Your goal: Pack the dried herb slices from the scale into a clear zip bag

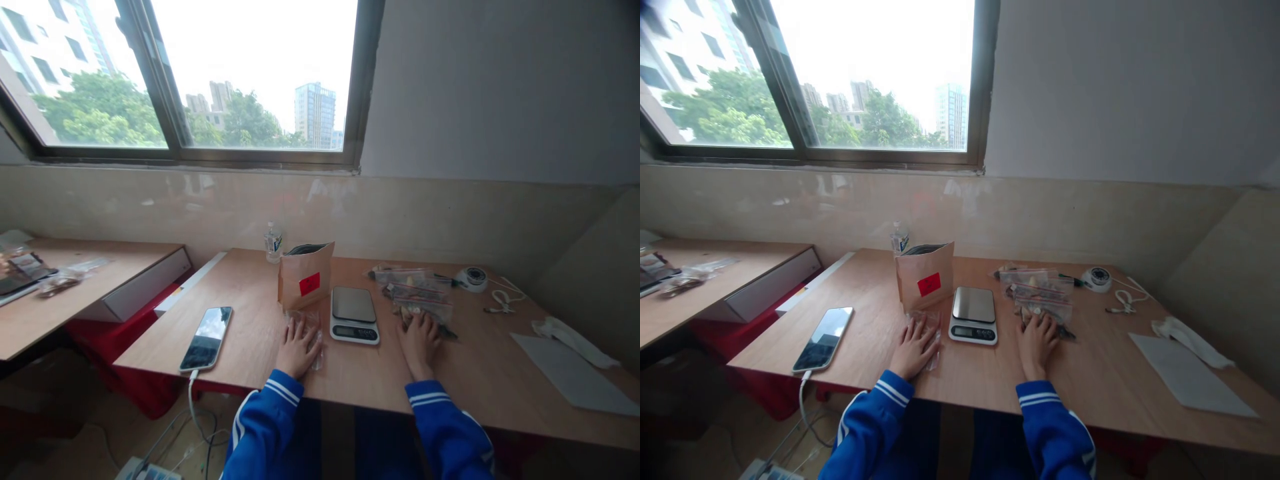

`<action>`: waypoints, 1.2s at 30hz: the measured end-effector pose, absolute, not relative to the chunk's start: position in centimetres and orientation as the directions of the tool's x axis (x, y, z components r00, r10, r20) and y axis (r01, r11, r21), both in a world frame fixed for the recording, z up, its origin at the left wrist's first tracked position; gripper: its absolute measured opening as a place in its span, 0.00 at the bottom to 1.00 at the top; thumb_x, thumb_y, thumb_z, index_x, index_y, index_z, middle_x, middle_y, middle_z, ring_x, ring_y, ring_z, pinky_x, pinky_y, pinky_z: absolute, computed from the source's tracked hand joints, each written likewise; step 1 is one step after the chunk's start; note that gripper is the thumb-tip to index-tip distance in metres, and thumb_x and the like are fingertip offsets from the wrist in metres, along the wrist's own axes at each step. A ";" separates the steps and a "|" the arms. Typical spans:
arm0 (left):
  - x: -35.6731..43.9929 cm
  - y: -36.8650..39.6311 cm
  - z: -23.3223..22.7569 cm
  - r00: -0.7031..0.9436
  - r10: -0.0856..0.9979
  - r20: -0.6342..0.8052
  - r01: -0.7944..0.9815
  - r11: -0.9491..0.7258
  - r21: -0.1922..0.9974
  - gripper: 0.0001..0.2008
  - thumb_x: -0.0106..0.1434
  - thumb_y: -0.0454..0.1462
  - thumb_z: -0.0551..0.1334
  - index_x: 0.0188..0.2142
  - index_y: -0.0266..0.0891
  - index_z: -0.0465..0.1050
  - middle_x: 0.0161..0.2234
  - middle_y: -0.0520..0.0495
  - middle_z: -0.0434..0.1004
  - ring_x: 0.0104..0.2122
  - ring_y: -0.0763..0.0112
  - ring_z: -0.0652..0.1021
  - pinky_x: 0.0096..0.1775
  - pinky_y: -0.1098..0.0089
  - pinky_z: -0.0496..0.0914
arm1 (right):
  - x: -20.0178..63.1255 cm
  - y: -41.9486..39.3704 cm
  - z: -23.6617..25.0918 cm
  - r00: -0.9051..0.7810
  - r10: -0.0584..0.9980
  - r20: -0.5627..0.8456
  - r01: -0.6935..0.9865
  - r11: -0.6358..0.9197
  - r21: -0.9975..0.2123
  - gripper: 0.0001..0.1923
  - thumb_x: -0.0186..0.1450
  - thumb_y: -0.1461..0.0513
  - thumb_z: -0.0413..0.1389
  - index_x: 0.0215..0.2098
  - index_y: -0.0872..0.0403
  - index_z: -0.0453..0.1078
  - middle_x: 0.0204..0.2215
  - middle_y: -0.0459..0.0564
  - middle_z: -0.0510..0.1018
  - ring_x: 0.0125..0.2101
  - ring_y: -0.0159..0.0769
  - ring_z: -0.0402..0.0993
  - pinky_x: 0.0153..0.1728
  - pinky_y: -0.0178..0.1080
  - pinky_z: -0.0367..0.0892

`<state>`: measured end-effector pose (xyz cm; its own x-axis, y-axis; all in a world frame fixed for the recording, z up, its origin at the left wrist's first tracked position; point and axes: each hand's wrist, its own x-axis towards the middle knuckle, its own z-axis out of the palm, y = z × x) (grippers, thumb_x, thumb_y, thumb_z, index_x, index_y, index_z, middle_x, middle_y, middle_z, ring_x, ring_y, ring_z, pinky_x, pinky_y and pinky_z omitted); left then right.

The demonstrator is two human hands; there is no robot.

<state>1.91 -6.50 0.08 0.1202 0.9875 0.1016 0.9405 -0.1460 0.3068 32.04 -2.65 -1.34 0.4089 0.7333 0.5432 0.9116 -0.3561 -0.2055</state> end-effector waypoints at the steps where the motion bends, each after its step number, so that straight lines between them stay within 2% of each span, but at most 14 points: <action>1: 1.8 -6.4 0.1 0.128 0.987 0.098 0.936 -0.153 0.317 0.26 0.64 0.50 0.50 0.61 0.56 0.55 0.65 0.48 0.47 0.64 0.50 0.46 0.60 0.50 0.45 | 32.1 -2.8 -1.1 0.410 0.734 0.542 0.912 -0.344 -0.224 0.17 0.61 0.59 0.48 0.45 0.60 0.66 0.51 0.68 0.66 0.54 0.57 0.56 0.43 0.52 0.58; 4: 1.6 -6.2 0.4 0.140 0.985 0.103 0.916 -0.168 0.364 0.25 0.63 0.50 0.51 0.60 0.53 0.59 0.65 0.47 0.49 0.64 0.51 0.46 0.60 0.51 0.45 | 32.5 -3.0 -0.5 0.445 0.705 0.552 0.893 -0.306 -0.329 0.11 0.60 0.61 0.48 0.36 0.57 0.67 0.42 0.63 0.73 0.49 0.53 0.63 0.41 0.49 0.59; 7: 1.3 -6.5 1.1 0.121 0.984 0.132 0.879 -0.168 0.447 0.21 0.65 0.43 0.51 0.57 0.47 0.64 0.62 0.45 0.56 0.63 0.54 0.52 0.61 0.50 0.45 | 33.1 -3.4 0.8 0.517 0.635 0.573 0.846 -0.277 -0.457 0.10 0.58 0.60 0.48 0.34 0.57 0.66 0.34 0.61 0.76 0.42 0.51 0.69 0.41 0.49 0.58; 10: 1.5 -7.3 2.6 0.099 0.970 0.221 0.762 -0.217 0.610 0.19 0.65 0.35 0.48 0.52 0.43 0.68 0.57 0.45 0.65 0.59 0.61 0.62 0.59 0.52 0.52 | 33.5 -4.6 3.3 0.613 0.573 0.544 0.752 -0.212 -0.624 0.12 0.58 0.57 0.49 0.35 0.57 0.66 0.29 0.59 0.76 0.34 0.48 0.72 0.38 0.46 0.60; 12: 2.3 -7.9 4.0 0.095 0.952 0.291 0.614 -0.286 0.735 0.18 0.65 0.35 0.48 0.50 0.41 0.69 0.54 0.43 0.68 0.56 0.64 0.66 0.57 0.58 0.58 | 33.1 -5.7 5.8 0.665 0.565 0.488 0.650 -0.118 -0.750 0.14 0.58 0.54 0.51 0.35 0.56 0.65 0.28 0.58 0.77 0.31 0.45 0.72 0.34 0.42 0.62; 15: 4.2 -9.0 6.4 0.151 0.928 0.342 0.382 -0.374 0.845 0.18 0.65 0.41 0.51 0.53 0.42 0.65 0.55 0.44 0.67 0.56 0.65 0.66 0.57 0.61 0.59 | 31.3 -7.6 10.1 0.663 0.642 0.385 0.454 0.063 -0.889 0.17 0.55 0.50 0.55 0.34 0.54 0.65 0.28 0.53 0.76 0.29 0.41 0.73 0.29 0.37 0.63; 17: 5.4 -9.6 7.9 0.166 0.926 0.338 0.269 -0.372 0.889 0.22 0.64 0.43 0.54 0.56 0.43 0.61 0.57 0.44 0.63 0.58 0.65 0.63 0.59 0.61 0.56 | 29.5 -8.6 12.8 0.543 0.771 0.334 0.295 0.197 -0.935 0.20 0.55 0.48 0.56 0.35 0.54 0.66 0.25 0.50 0.76 0.26 0.38 0.72 0.26 0.35 0.64; 19: 6.0 -10.2 9.2 0.176 0.942 0.286 0.164 -0.315 0.935 0.25 0.62 0.45 0.56 0.57 0.42 0.58 0.58 0.43 0.62 0.56 0.64 0.65 0.57 0.61 0.59 | 27.6 -9.4 14.8 0.409 0.867 0.285 0.153 0.243 -0.958 0.21 0.54 0.47 0.57 0.34 0.54 0.66 0.22 0.46 0.74 0.23 0.35 0.70 0.23 0.33 0.63; 22: 6.0 -11.2 10.7 0.275 0.944 0.184 0.009 -0.194 0.981 0.22 0.61 0.47 0.57 0.52 0.42 0.63 0.49 0.44 0.70 0.45 0.66 0.73 0.46 0.66 0.68 | 25.1 -10.0 16.1 0.205 0.956 0.208 -0.038 0.220 -0.975 0.20 0.54 0.47 0.58 0.34 0.54 0.66 0.21 0.45 0.74 0.22 0.34 0.70 0.23 0.34 0.65; 24: 5.7 -11.9 11.1 0.346 0.924 0.163 -0.074 -0.146 0.986 0.17 0.60 0.47 0.59 0.44 0.40 0.68 0.40 0.48 0.72 0.39 0.70 0.73 0.41 0.71 0.68 | 23.8 -10.1 16.0 0.132 0.969 0.210 -0.106 0.225 -0.969 0.19 0.55 0.47 0.58 0.32 0.54 0.65 0.21 0.45 0.74 0.22 0.34 0.70 0.24 0.34 0.66; 27: 5.5 -12.7 11.0 0.377 0.914 0.153 -0.161 -0.098 0.982 0.13 0.61 0.47 0.58 0.33 0.38 0.68 0.28 0.53 0.70 0.30 0.76 0.71 0.35 0.75 0.66 | 22.4 -10.0 14.8 0.131 0.964 0.231 -0.092 0.244 -0.965 0.18 0.57 0.47 0.56 0.28 0.54 0.65 0.21 0.46 0.73 0.22 0.33 0.69 0.24 0.34 0.66; 29: 5.8 -12.9 10.5 0.383 0.916 0.118 -0.191 -0.047 0.980 0.14 0.61 0.47 0.58 0.30 0.38 0.66 0.23 0.55 0.67 0.24 0.77 0.69 0.29 0.75 0.65 | 21.6 -9.9 13.7 0.197 0.947 0.253 -0.026 0.263 -0.964 0.18 0.59 0.48 0.54 0.31 0.55 0.66 0.24 0.47 0.73 0.24 0.34 0.69 0.26 0.35 0.66; 33: 6.6 -12.5 9.5 0.250 0.962 0.107 -0.278 -0.035 0.960 0.15 0.58 0.47 0.61 0.35 0.37 0.68 0.26 0.52 0.72 0.27 0.74 0.73 0.31 0.74 0.66 | 20.0 -10.6 11.8 0.456 0.781 0.428 0.291 0.323 -0.900 0.17 0.57 0.52 0.57 0.39 0.54 0.66 0.37 0.52 0.73 0.36 0.39 0.70 0.38 0.41 0.67; 36: 7.0 -12.2 8.6 0.118 0.992 0.045 -0.298 -0.008 0.955 0.20 0.55 0.49 0.63 0.39 0.36 0.69 0.30 0.49 0.74 0.30 0.70 0.75 0.32 0.72 0.68 | 18.4 -11.8 11.1 0.231 0.869 0.437 0.360 0.341 -0.868 0.10 0.61 0.54 0.54 0.33 0.53 0.67 0.32 0.50 0.73 0.33 0.36 0.70 0.36 0.39 0.67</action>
<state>7.02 -12.16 8.61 0.1179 0.9920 0.0455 -0.2976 -0.0084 0.9547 18.41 -11.84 11.09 0.2311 0.8694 0.4368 0.3602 0.3406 -0.8685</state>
